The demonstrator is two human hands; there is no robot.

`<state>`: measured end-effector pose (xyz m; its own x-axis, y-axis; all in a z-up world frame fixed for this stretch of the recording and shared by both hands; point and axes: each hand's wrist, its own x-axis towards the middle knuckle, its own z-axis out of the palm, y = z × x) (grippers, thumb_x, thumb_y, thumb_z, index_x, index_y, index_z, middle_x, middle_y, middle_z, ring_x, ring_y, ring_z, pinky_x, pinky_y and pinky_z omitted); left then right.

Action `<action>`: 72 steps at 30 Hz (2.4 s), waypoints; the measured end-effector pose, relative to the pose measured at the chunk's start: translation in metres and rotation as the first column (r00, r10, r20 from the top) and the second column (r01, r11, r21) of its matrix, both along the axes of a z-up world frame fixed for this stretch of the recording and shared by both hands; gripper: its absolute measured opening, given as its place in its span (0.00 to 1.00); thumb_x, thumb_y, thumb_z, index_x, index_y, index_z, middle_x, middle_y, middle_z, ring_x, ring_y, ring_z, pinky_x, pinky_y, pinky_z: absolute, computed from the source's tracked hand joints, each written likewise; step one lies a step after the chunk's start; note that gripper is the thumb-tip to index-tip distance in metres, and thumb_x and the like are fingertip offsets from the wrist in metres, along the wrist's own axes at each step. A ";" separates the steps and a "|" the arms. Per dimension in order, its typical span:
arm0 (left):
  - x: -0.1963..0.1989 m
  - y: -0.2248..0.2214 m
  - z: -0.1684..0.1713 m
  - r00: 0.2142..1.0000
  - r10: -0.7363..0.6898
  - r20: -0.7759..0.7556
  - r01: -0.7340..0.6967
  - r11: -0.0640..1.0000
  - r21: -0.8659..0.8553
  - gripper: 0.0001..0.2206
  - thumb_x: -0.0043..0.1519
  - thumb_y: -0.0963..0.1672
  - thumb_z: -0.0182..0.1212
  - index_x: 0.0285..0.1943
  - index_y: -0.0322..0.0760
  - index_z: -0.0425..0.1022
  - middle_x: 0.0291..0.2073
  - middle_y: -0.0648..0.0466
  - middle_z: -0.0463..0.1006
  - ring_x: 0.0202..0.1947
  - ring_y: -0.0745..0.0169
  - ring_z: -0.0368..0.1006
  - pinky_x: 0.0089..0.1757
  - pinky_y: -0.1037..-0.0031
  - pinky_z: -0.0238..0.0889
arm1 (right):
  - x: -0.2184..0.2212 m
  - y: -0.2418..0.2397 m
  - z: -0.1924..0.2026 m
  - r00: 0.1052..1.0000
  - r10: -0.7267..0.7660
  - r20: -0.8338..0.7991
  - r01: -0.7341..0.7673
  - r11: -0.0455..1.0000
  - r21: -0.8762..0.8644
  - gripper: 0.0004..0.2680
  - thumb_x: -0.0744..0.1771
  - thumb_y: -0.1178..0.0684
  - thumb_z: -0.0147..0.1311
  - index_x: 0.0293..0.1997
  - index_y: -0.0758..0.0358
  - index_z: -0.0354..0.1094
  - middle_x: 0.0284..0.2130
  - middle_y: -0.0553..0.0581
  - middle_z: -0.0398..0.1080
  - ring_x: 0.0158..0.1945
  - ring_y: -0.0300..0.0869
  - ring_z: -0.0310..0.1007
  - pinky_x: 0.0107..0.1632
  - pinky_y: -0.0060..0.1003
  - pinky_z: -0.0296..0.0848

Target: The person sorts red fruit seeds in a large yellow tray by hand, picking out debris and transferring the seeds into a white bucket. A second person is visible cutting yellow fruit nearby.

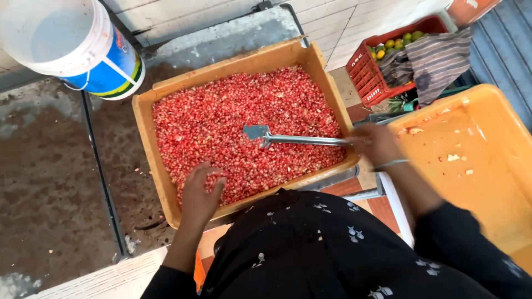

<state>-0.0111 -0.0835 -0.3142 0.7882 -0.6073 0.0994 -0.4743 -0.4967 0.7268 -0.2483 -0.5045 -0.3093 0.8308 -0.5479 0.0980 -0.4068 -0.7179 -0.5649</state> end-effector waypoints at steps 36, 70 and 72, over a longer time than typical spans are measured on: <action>-0.024 0.032 -0.023 0.954 0.072 0.292 -0.103 0.990 0.094 0.12 0.56 0.45 0.65 0.48 0.41 0.78 0.58 0.46 0.73 0.59 0.41 0.65 0.59 0.52 0.57 | 0.130 0.011 0.013 0.886 0.030 -0.463 -0.146 0.965 -0.218 0.09 0.67 0.45 0.57 0.45 0.53 0.78 0.36 0.61 0.77 0.40 0.56 0.77 0.42 0.52 0.74; 0.030 0.015 -0.073 0.539 0.492 -0.684 -0.708 0.704 -0.052 0.35 0.69 0.58 0.45 0.78 0.33 0.49 0.74 0.42 0.57 0.73 0.50 0.55 0.67 0.59 0.49 | 0.073 0.048 -0.035 0.871 -0.347 -0.349 0.387 0.045 0.921 0.26 0.67 0.31 0.44 0.73 0.47 0.54 0.67 0.47 0.62 0.66 0.41 0.61 0.63 0.47 0.59; 0.042 0.016 -0.076 0.532 0.397 -0.747 -0.690 0.715 -0.112 0.35 0.68 0.58 0.44 0.78 0.36 0.49 0.75 0.44 0.56 0.74 0.51 0.53 0.67 0.60 0.47 | 0.088 0.048 -0.062 0.892 -0.317 -0.322 0.354 0.048 0.934 0.29 0.66 0.27 0.42 0.74 0.48 0.52 0.71 0.48 0.57 0.70 0.43 0.56 0.68 0.48 0.54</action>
